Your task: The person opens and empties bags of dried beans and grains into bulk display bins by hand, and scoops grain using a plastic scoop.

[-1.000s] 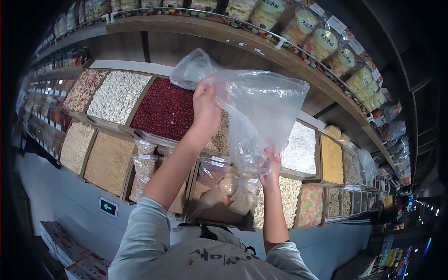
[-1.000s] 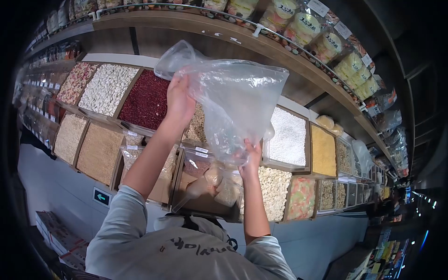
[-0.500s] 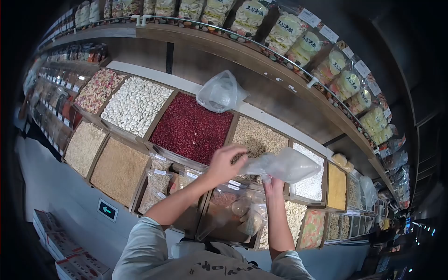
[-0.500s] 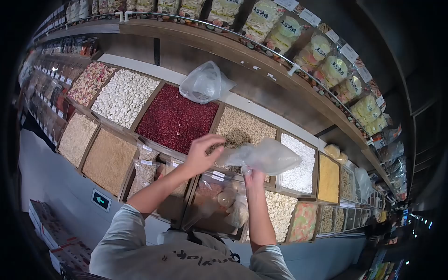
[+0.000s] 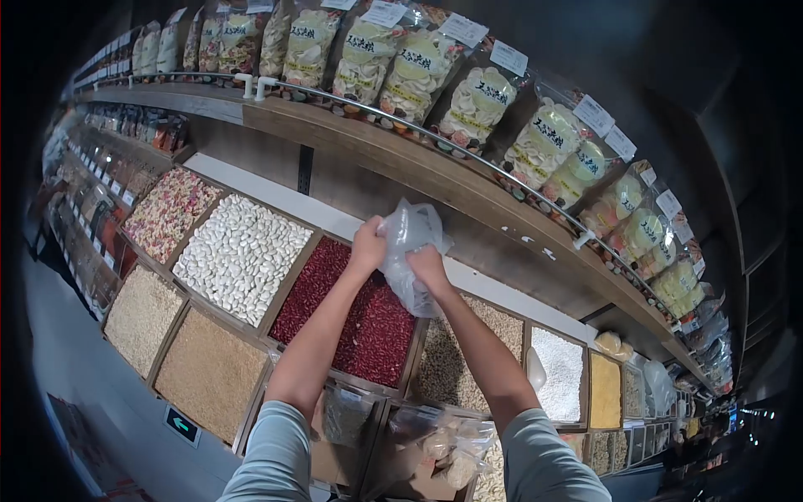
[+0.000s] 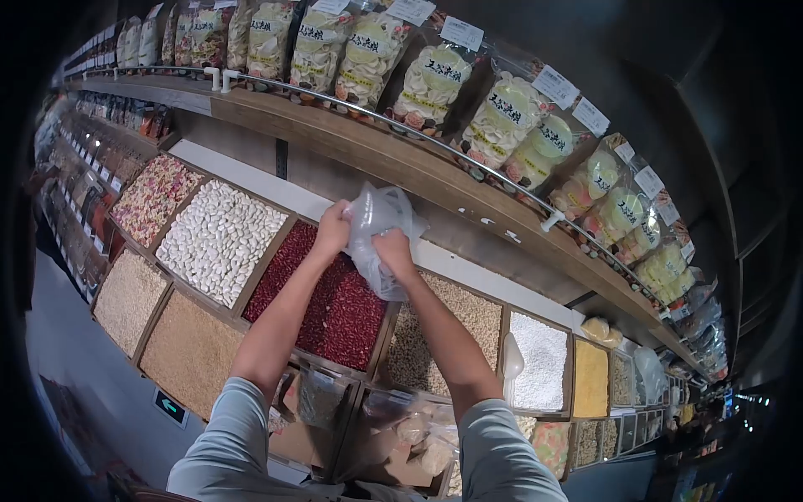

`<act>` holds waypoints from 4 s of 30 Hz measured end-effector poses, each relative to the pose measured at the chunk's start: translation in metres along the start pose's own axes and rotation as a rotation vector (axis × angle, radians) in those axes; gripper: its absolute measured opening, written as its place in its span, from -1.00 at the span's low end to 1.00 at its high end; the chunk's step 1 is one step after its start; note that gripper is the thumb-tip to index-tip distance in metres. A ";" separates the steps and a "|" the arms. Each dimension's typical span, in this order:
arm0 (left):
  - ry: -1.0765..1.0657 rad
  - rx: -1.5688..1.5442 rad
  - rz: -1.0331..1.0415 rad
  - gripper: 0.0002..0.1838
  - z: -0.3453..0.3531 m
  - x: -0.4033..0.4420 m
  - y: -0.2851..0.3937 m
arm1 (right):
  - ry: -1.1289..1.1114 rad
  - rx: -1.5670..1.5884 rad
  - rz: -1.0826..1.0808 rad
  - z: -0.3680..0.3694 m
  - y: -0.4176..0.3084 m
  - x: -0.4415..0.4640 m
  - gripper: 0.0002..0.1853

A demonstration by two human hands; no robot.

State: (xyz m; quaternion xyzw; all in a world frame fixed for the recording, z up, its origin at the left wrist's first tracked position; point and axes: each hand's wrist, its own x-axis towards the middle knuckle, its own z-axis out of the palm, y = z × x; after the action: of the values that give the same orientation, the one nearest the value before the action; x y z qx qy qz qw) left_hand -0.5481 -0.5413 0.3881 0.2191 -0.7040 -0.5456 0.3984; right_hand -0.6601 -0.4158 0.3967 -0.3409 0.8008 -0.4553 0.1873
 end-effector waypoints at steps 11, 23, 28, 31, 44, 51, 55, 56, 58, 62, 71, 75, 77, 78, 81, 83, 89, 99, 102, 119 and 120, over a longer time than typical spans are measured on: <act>-0.091 -0.022 0.124 -0.86 -0.009 -0.051 0.066 | -0.108 1.198 0.400 0.046 0.075 0.134 -0.61; 0.195 0.144 -0.029 -0.45 0.004 -0.051 -0.013 | 0.052 -0.325 -0.520 -0.117 -0.049 -0.146 -0.47; 0.199 -0.247 0.222 -0.51 0.064 -0.211 0.190 | 0.518 -0.325 -0.395 -0.265 0.006 -0.362 -0.72; -0.162 -0.303 0.098 -0.69 0.129 -0.334 0.187 | 0.894 -0.183 0.106 -0.296 0.134 -0.518 -0.83; -1.158 -0.156 0.211 -0.79 0.378 -0.701 0.294 | 1.558 0.878 0.713 -0.301 0.289 -1.050 -0.87; -0.823 -0.729 0.898 -0.69 0.482 -0.734 0.490 | 1.621 -0.298 0.221 -0.520 0.150 -1.126 -0.80; -0.533 -1.089 1.203 -0.56 0.495 -0.747 0.585 | 1.648 -0.738 -0.362 -0.586 0.061 -1.138 -0.67; -0.471 -1.156 1.216 -0.59 0.497 -0.753 0.605 | 1.613 -0.848 -0.463 -0.599 0.042 -1.140 -0.60; -0.353 -1.289 1.187 -0.72 0.499 -0.766 0.640 | 1.554 -0.996 -0.651 -0.617 0.012 -1.136 -0.57; -0.510 -1.260 1.271 -0.60 0.507 -0.739 0.635 | 1.306 -1.003 -0.922 -0.649 -0.009 -1.136 -0.51; -0.237 -1.235 1.239 -0.72 0.622 -0.745 0.652 | 1.392 -0.938 -1.039 -0.748 0.050 -1.093 -0.79; -0.231 -1.175 1.213 -0.79 0.682 -0.730 0.654 | 0.704 -1.126 -0.929 -0.829 0.068 -1.087 -0.43; -0.379 -1.226 1.235 -0.90 0.704 -0.717 0.649 | 0.772 -1.060 -0.935 -0.847 0.084 -1.068 -0.48; -0.430 -1.236 1.240 -0.82 0.717 -0.713 0.647 | 0.835 -0.994 -0.927 -0.855 0.092 -1.057 -0.52; -0.279 -1.240 1.254 -0.79 0.750 -0.705 0.650 | 0.833 -0.807 -1.053 -0.894 0.124 -1.025 -0.62; -0.266 -1.240 1.289 -0.79 0.756 -0.688 0.646 | 0.610 -0.720 -1.231 -0.931 0.147 -1.017 -0.46; -1.063 -0.392 1.251 -0.81 0.729 -0.655 0.677 | 1.201 -0.326 -0.942 -0.942 0.187 -0.968 -0.68; -0.536 -0.409 0.520 -0.69 0.949 -0.777 0.488 | 1.189 -0.343 -0.865 -1.077 0.394 -0.937 -0.56; -0.500 -0.469 -0.440 -0.83 0.958 -0.839 0.399 | 1.101 -0.139 -0.567 -1.108 0.444 -0.889 -0.81; 0.248 -0.910 -1.017 -0.90 0.792 -0.868 0.333 | 0.356 -0.440 0.060 -0.968 0.650 -0.357 -0.63; 0.287 -0.916 -1.017 -0.90 0.776 -0.866 0.320 | 0.344 -0.534 0.180 -0.967 0.649 -0.346 -0.63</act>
State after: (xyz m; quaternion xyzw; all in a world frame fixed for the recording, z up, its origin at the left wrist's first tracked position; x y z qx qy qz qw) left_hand -0.6208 0.6614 0.3433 0.4013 -0.1533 -0.8719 0.2348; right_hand -1.2528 0.6430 0.3356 -0.2237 0.9388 -0.2620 -0.0072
